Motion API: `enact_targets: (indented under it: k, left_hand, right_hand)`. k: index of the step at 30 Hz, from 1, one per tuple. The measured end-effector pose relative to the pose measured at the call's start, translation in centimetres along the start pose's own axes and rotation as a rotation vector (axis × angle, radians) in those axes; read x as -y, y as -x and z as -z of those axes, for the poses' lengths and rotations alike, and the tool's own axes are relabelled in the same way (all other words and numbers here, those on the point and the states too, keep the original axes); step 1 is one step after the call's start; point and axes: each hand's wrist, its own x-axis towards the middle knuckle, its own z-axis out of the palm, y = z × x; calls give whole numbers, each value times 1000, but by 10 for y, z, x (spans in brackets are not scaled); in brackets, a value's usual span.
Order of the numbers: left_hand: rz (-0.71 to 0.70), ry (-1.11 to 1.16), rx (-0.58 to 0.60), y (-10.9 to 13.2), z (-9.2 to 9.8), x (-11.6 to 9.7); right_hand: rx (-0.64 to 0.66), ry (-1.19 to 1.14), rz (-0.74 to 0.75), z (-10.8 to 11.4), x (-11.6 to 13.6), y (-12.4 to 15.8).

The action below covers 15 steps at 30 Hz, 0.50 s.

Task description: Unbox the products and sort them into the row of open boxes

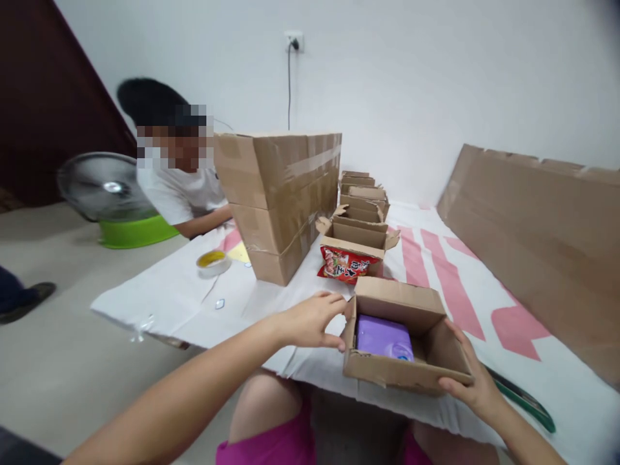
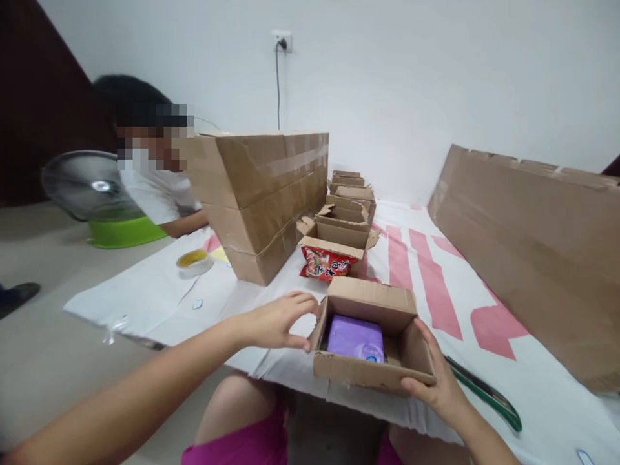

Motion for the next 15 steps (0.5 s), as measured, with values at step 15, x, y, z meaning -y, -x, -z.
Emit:
enact_targets:
  k: [15]
  left_hand:
    - [313,1300,-315,40,-81,26]
  right_hand:
    - [-243,90,187,-42,104,12]
